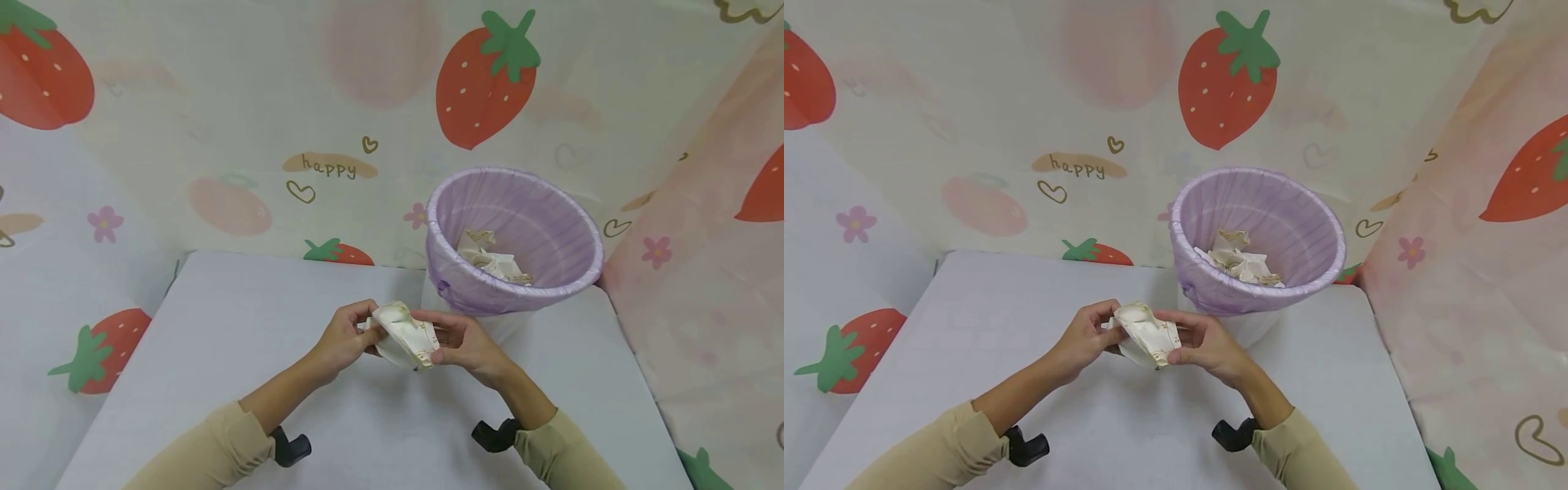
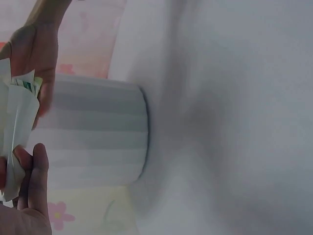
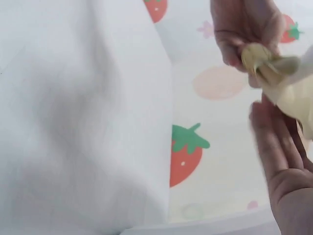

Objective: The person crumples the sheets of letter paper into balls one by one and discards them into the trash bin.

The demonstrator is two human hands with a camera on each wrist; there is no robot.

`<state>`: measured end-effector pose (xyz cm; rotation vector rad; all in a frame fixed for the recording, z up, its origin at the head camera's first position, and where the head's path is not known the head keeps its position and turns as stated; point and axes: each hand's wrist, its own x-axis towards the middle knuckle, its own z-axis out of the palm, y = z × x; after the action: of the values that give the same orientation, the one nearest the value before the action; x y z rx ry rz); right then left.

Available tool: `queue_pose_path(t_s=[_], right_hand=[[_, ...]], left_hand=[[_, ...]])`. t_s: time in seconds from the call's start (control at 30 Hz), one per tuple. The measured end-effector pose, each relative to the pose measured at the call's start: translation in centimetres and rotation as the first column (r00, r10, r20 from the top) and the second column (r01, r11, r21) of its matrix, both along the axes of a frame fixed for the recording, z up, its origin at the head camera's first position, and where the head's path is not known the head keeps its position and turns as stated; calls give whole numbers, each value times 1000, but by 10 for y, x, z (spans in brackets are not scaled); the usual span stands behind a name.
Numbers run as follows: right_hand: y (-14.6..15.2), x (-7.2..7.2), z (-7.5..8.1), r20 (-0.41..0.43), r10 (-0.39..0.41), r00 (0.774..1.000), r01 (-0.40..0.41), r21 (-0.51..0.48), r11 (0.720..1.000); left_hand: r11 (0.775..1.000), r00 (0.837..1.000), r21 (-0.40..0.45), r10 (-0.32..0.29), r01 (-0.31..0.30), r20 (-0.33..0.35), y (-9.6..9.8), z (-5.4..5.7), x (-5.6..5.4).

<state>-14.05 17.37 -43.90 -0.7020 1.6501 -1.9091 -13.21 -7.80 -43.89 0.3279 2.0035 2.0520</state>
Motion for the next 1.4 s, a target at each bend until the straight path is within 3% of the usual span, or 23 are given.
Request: queue_pose_path(t_s=[0.07,0.13,0.2,0.27,0.33,0.4,0.7,0.93,1.13,1.23,1.4], right_hand=[[-6,3,-1,-52,-46,998,48,30,998],[-13,7,-1,-166,-107,980,125,99,987],[-21,12,-2,-311,-162,936,223,172,960],[-28,16,-3,-445,-205,872,333,232,914],[-34,19,-4,-524,-231,820,413,262,872],[-38,22,-6,-567,-252,784,469,275,839],[-46,24,-9,-668,-240,704,558,312,769],[-45,20,-12,-700,-213,682,570,326,754],[-44,17,-13,-711,-200,674,576,338,744],[-43,16,-14,-717,-187,672,573,343,744],[-43,16,-15,-725,-172,667,554,328,765]], left_hand=[[1000,999,1,31,-31,13,1,-1,0],[998,997,4,68,-68,28,4,-3,1],[995,994,10,101,-102,36,7,-4,2],[992,991,14,126,-127,31,10,-5,3],[989,989,11,145,-145,17,12,-5,4],[987,987,5,162,-162,6,14,-5,6],[989,986,-12,151,-151,66,15,-9,6],[994,993,-24,109,-108,54,11,-9,7],[1000,993,4,24,-24,119,6,-6,7],[999,983,46,-27,20,182,2,-6,5],[993,953,100,-84,57,293,-3,-7,0]])
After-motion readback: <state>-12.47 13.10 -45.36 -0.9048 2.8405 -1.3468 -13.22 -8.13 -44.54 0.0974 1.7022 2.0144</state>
